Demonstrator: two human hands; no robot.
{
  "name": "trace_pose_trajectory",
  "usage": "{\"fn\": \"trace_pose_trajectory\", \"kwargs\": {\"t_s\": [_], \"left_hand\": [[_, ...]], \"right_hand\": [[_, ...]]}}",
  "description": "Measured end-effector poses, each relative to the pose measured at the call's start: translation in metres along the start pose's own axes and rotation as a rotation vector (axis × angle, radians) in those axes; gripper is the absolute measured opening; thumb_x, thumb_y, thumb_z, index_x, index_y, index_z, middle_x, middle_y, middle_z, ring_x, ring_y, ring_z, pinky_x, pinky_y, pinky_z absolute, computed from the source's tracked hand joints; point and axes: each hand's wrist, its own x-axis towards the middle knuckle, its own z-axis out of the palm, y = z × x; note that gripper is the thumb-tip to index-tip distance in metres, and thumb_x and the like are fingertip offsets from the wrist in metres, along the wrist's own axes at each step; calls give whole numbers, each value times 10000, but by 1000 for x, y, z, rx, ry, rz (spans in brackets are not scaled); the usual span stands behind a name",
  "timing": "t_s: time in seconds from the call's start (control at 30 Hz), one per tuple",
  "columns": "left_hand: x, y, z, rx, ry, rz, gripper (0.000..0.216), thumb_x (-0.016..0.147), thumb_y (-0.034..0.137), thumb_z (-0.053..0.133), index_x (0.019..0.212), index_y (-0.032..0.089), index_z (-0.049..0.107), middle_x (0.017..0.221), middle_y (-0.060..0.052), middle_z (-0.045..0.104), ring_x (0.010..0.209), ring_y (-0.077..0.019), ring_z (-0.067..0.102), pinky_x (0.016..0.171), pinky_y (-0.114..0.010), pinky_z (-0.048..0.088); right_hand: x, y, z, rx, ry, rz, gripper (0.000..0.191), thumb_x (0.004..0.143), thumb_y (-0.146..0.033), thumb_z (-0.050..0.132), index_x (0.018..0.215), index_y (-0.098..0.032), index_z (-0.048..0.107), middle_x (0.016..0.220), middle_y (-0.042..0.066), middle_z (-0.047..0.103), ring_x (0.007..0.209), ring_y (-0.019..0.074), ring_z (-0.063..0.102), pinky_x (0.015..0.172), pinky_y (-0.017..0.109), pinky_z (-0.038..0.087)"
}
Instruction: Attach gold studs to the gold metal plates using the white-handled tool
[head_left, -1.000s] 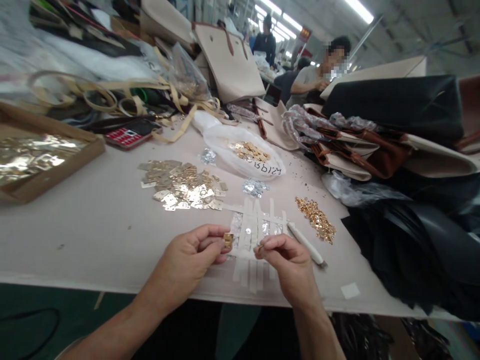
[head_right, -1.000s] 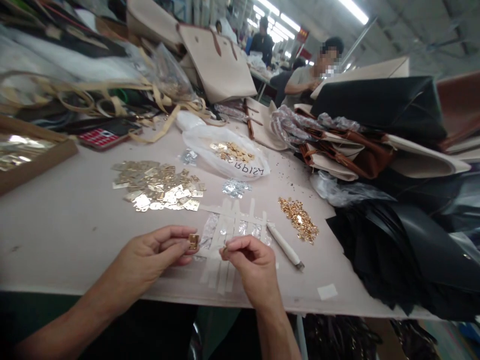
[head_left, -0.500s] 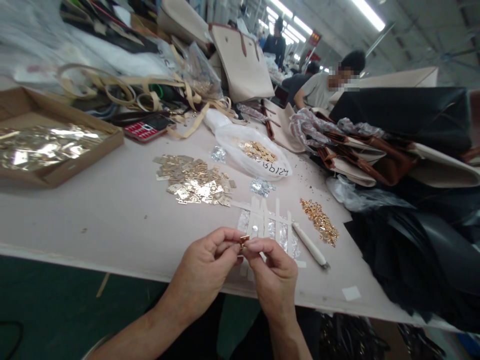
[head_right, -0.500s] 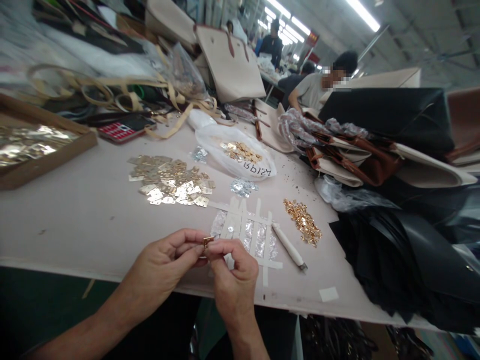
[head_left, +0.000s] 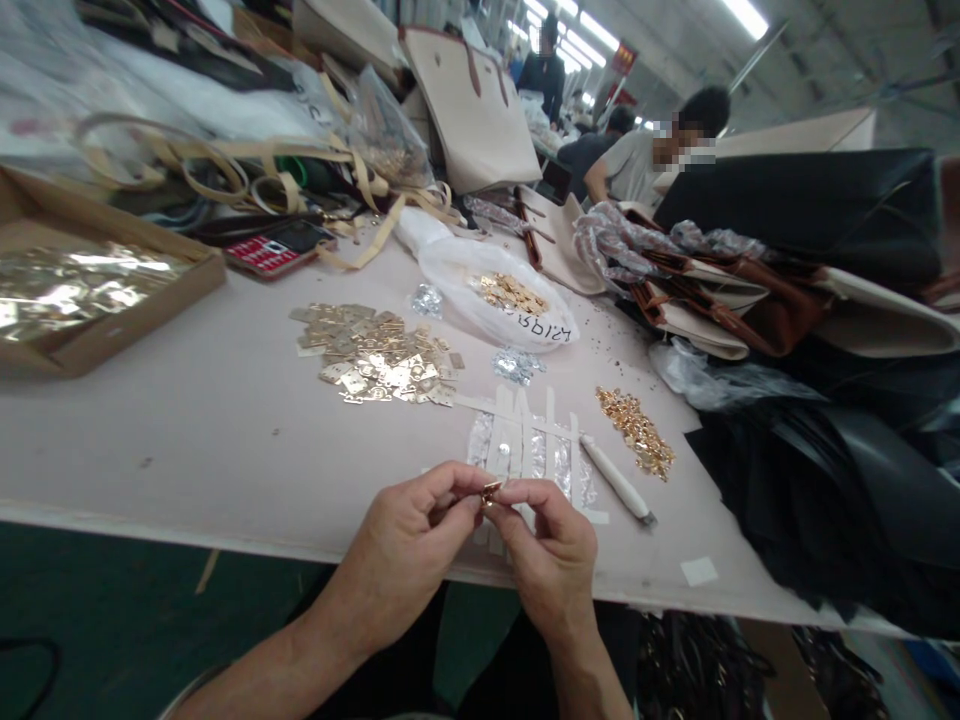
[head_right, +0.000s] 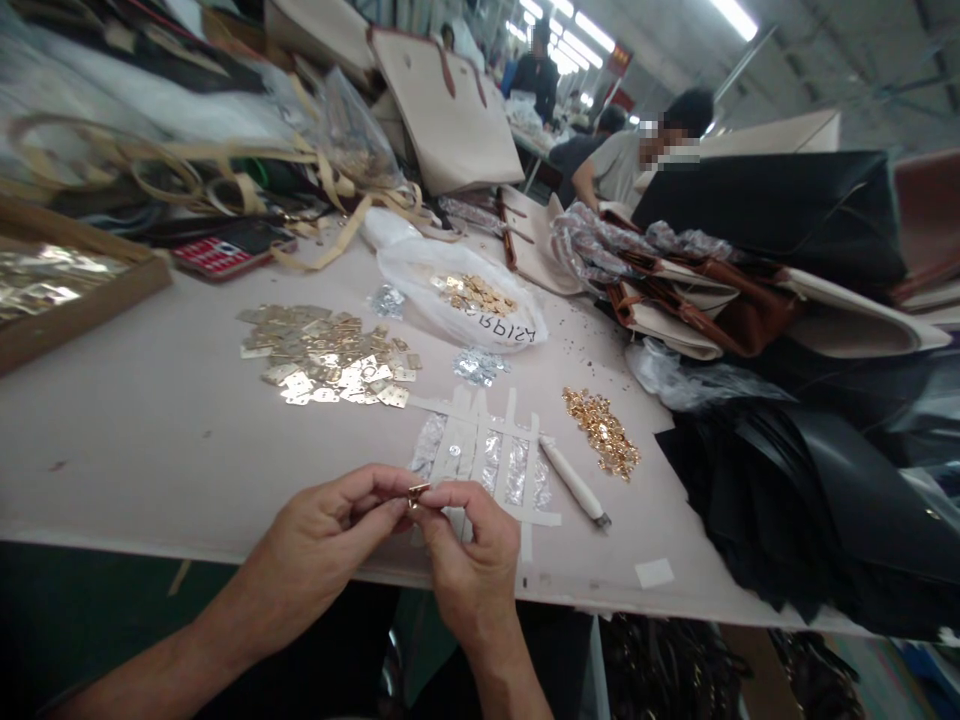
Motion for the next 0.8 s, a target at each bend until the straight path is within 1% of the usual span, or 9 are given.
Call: {"fn": "trace_pose_trajectory", "kwargs": {"t_s": [0.1,0.2,0.27,0.37,0.47,0.57,0.63,0.73,0.8], "left_hand": [[1,-4,3,3,42,-12,183,903,304,584,979,224,731,836,32,761,780,-129,701,782,-194,539],[2,-7,4,20,63,-20,197,903,310,582,986,208,729,822,23,756,758,-135,697,766,-208,546],[2,-8,5,27,51,-23,200,907,304,573,984,204,728,816,24,754,751,-135,699,741,-206,544],[1,-9,5,40,30,3,190,911,283,567,984,210,727,827,35,758,766,-126,704,737,-193,537],[1,-8,4,81,-18,56,170,912,249,580,1014,234,715,896,53,766,815,-114,712,763,-177,528],[5,-10,2,209,-84,112,156,926,212,568,1005,254,695,867,71,751,784,-108,706,729,-184,520],[10,-14,0,346,-97,199,173,935,177,551,1011,253,687,880,59,744,806,-125,705,747,-215,528],[18,-24,-1,538,-80,423,205,951,134,514,1031,216,684,976,-4,745,919,-180,704,839,-303,561],[21,-31,-1,654,-65,553,211,972,127,481,1005,184,682,971,-42,742,921,-205,702,846,-346,582]], "right_hand": [[1,-2,-2,-48,1,27,68,853,-166,730,878,-228,725,813,-19,740,762,134,683,724,246,538],[3,-3,-3,-112,20,4,53,854,-178,730,869,-226,715,809,-22,738,762,134,682,729,245,536],[4,-1,-3,-133,21,-13,50,863,-176,717,872,-226,712,816,-21,738,767,132,682,732,242,535],[7,1,-3,-115,8,16,65,855,-166,722,871,-225,699,807,-28,720,766,124,676,727,230,534],[9,3,-6,-109,24,19,163,841,-166,740,976,-239,686,830,-36,697,767,118,664,729,226,537],[9,9,-11,-197,-53,-52,158,881,-167,701,1013,-253,692,885,-27,722,801,123,681,743,233,533],[10,15,-14,-294,-85,-142,109,908,-161,673,969,-248,698,891,-17,744,824,135,695,757,248,527],[12,23,-17,-462,-116,-315,122,927,-130,632,949,-235,689,888,4,755,834,166,691,778,302,510],[13,22,-21,-534,-189,-357,139,934,-113,613,936,-231,686,904,12,761,849,182,681,794,334,498]]}}
